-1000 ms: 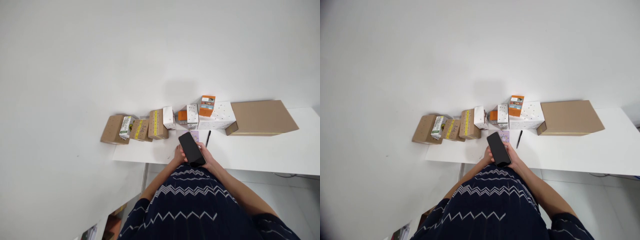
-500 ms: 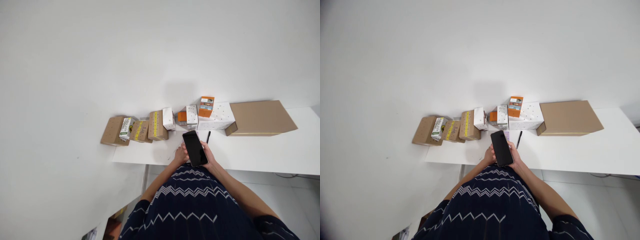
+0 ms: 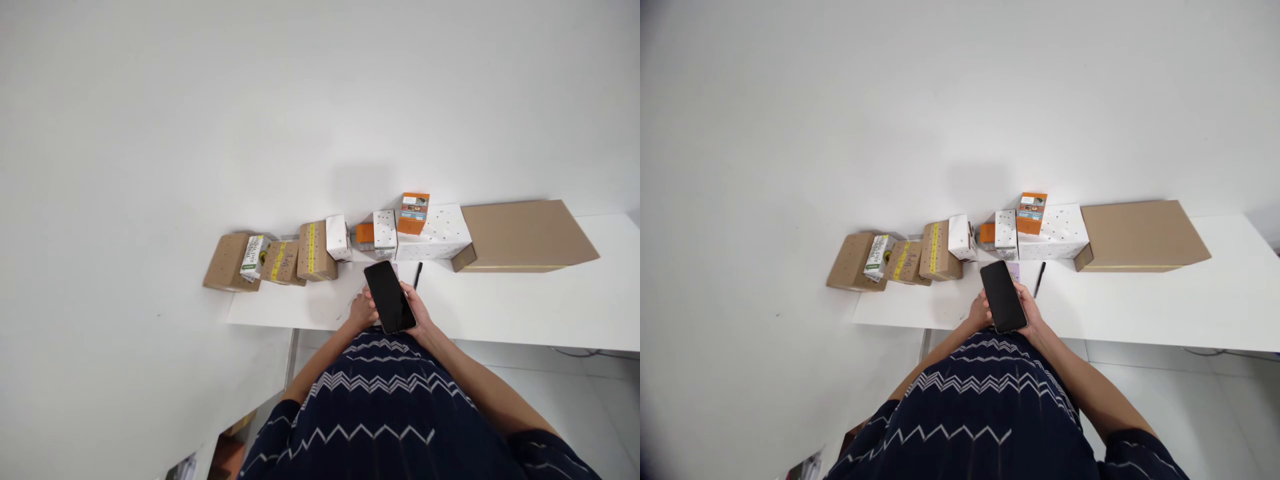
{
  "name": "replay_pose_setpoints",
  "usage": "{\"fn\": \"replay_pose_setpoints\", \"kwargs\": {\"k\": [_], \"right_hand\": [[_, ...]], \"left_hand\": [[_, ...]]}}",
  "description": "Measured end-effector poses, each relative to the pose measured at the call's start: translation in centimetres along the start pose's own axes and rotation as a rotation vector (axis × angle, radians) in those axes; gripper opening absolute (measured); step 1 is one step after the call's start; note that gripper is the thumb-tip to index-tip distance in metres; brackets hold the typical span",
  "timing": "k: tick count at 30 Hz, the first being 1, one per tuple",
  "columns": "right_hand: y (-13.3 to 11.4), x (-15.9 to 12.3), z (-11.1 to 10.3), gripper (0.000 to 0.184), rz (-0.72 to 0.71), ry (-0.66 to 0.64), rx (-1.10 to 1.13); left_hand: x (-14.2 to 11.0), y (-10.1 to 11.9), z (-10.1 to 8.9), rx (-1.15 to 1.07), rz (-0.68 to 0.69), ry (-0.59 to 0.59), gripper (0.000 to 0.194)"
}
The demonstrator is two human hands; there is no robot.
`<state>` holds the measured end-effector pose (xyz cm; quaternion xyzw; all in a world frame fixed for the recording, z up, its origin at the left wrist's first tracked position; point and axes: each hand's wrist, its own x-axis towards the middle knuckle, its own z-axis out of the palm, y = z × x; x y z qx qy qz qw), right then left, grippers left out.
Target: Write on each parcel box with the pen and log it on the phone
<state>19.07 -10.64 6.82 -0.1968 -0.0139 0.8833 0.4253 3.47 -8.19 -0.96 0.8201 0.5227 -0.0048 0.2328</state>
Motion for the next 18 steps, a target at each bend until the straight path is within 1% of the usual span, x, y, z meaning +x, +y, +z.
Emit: {"fn": "replay_pose_setpoints", "kwargs": {"k": [4, 6, 9, 13, 18], "right_hand": [[0.1, 0.0, 0.0, 0.054, -0.007, 0.034, 0.015], [0.1, 0.0, 0.0, 0.054, -0.013, 0.027, 0.012], [0.1, 0.1, -0.2, 0.053, -0.032, -0.002, -0.003], [0.1, 0.2, -0.4, 0.053, -0.026, -0.032, -0.023], [0.1, 0.2, -0.8, 0.054, -0.025, -0.003, -0.046]], "left_hand": [[0.0, 0.0, 0.0, 0.035, -0.014, -0.029, 0.051], [0.1, -0.2, 0.3, 0.044, -0.014, -0.040, 0.053], [0.1, -0.6, 0.9, 0.030, -0.013, -0.019, 0.058], [0.0, -0.9, 1.3, 0.022, 0.002, 0.017, 0.058], [0.0, -0.9, 1.3, 0.069, 0.009, 0.000, 0.056]]}}
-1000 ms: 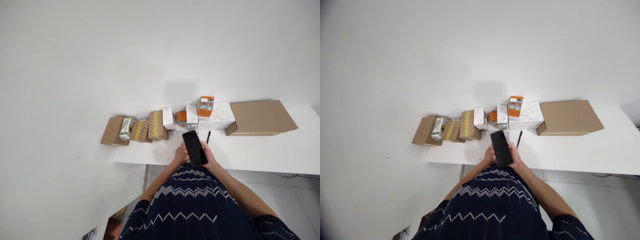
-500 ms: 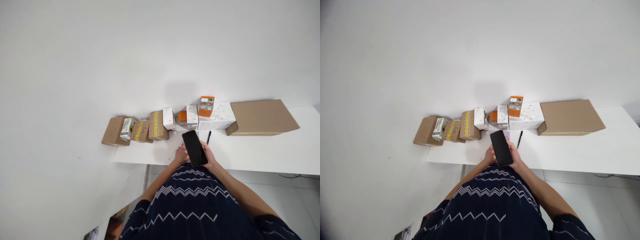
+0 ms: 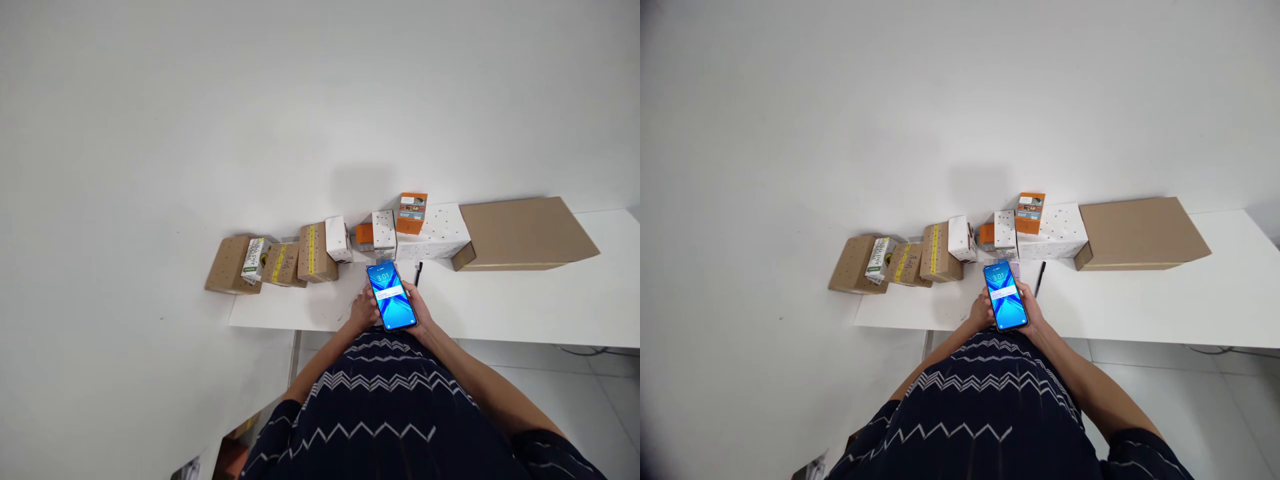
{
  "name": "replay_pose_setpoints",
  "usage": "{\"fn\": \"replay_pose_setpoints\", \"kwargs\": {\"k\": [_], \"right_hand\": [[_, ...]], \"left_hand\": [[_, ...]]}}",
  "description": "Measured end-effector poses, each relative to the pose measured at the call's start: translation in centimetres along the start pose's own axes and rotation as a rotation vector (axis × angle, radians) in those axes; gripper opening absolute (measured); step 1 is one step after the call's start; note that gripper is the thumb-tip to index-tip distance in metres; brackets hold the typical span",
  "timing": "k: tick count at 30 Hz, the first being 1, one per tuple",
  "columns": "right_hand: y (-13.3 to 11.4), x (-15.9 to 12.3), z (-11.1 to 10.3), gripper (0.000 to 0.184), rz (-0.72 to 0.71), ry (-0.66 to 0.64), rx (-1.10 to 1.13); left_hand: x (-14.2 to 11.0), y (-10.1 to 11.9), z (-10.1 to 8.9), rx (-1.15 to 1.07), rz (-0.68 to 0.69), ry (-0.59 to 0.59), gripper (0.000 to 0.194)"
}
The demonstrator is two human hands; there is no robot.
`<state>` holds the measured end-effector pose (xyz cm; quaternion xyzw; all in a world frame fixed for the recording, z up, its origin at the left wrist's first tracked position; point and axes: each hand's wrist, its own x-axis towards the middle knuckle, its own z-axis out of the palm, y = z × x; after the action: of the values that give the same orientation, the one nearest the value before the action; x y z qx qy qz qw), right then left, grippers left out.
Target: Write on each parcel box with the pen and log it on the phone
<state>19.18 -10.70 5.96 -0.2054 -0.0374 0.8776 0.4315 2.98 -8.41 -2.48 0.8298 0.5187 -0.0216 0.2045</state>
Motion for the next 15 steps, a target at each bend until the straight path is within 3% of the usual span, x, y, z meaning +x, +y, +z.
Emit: {"fn": "replay_pose_setpoints", "kwargs": {"k": [5, 9, 11, 15], "right_hand": [[-0.2, 0.0, -0.3, 0.052, -0.006, 0.051, -0.010], [-1.3, -0.4, -0.7, 0.046, -0.125, 0.185, -0.059], [-2.1, -0.7, -1.8, 0.044, -0.238, 0.343, -0.137], [-3.6, -2.0, -6.4, 0.045, -0.482, 0.824, -0.470]], "left_hand": [[0.2, 0.1, -0.4, 0.010, 0.000, -0.028, 0.055], [0.1, 0.5, -1.0, -0.001, -0.009, -0.045, 0.053], [0.0, 0.6, -1.2, -0.011, -0.015, -0.049, 0.055], [-0.2, 0.6, -1.8, -0.050, -0.023, -0.069, 0.053]]}}
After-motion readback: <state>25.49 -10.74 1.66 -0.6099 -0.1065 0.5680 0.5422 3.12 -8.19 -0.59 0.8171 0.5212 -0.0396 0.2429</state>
